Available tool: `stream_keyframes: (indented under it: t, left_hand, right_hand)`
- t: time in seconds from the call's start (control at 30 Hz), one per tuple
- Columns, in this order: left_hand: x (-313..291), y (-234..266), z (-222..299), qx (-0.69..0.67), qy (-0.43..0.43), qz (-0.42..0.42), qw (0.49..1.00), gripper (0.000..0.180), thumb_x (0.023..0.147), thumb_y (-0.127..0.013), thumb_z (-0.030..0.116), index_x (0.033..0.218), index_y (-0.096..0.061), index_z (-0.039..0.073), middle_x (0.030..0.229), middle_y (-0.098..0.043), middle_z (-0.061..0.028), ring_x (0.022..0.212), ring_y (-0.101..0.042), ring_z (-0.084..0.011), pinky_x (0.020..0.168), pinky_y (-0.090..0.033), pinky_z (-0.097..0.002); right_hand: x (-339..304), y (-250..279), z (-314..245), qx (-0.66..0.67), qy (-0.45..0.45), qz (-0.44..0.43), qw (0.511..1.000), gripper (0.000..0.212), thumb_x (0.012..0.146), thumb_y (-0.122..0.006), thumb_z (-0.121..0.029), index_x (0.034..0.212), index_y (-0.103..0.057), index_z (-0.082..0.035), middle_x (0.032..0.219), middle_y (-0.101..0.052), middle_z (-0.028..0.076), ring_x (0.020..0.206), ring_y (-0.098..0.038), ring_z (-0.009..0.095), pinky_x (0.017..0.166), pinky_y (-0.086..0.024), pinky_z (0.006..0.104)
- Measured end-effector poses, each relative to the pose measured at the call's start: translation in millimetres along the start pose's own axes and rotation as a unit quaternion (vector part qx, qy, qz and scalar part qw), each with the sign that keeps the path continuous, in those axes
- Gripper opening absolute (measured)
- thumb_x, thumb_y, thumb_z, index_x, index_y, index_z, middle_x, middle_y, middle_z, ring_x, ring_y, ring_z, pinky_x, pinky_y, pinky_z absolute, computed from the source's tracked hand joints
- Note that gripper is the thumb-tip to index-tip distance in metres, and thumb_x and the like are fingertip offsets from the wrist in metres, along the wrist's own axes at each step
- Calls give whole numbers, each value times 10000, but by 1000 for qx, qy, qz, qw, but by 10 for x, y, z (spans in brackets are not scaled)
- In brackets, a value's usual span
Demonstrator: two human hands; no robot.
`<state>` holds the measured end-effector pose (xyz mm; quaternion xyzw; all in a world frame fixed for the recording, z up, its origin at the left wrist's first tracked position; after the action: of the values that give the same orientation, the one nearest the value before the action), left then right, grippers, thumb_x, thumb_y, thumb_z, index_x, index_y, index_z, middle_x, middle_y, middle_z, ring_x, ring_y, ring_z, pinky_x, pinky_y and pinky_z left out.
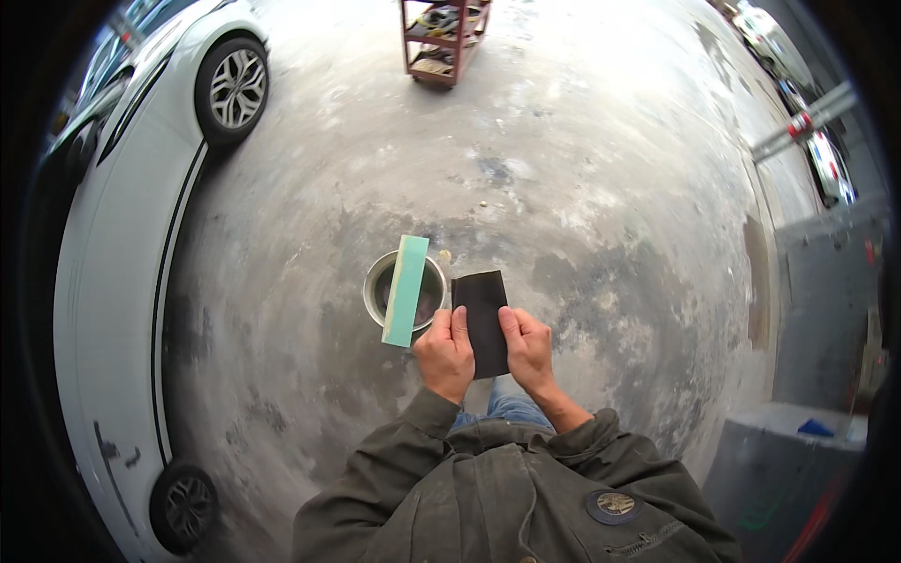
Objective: The person retrieves two sanding sponges from a box and proceeds to sand them against a wet sanding block placed over a bucket. The person repeatedly rubs the sponges on the block, occasionally dipping them in the water.
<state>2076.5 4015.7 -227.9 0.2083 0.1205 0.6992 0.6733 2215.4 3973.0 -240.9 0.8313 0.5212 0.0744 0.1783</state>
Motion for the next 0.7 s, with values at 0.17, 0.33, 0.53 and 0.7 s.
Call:
stream_keyframes:
  t: [0.17,0.33,0.53,0.7]
  left_hand:
    - [-40,-259,114,24,-15,64,998,296,992,-631,212,764,-544,44,619,-565,-201,561,-584,-412,483,-421,-456]
    - [17,-460,56,-14,114,88,989,403,1025,-580,313,750,-560,19,604,-550,-216,569,-581,-427,496,-416,-445]
    - [83,-693,0,25,115,205,972,388,1006,-619,264,702,-524,42,548,-521,-171,513,-545,-389,471,-393,-439]
    - [-32,-838,-143,69,92,220,969,377,997,-630,242,691,-518,53,544,-520,-161,470,-519,-390,441,-376,-447]
  right_hand:
    - [595,-16,102,94,-1,-29,995,413,1045,-547,-288,780,-544,28,616,-441,109,612,-387,117,538,-364,342]
    - [869,57,79,19,93,-77,993,425,1051,-539,-254,730,-497,21,596,-407,103,601,-362,98,523,-348,330]
    - [943,103,337,37,47,-172,983,432,1058,-532,-270,733,-472,7,623,-372,12,636,-353,74,532,-329,300]
    - [1044,37,582,41,10,-198,979,418,1053,-535,-250,727,-471,4,617,-365,1,631,-340,69,521,-317,308]
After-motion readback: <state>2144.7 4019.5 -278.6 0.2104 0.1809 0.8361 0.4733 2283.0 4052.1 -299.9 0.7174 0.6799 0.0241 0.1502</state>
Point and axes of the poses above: each hand's wrist, its own x-axis towards the middle knuckle, its own y-axis out of the back of the hand, z = x × y, the point moved 3 cm from there along x, towards the middle knuckle
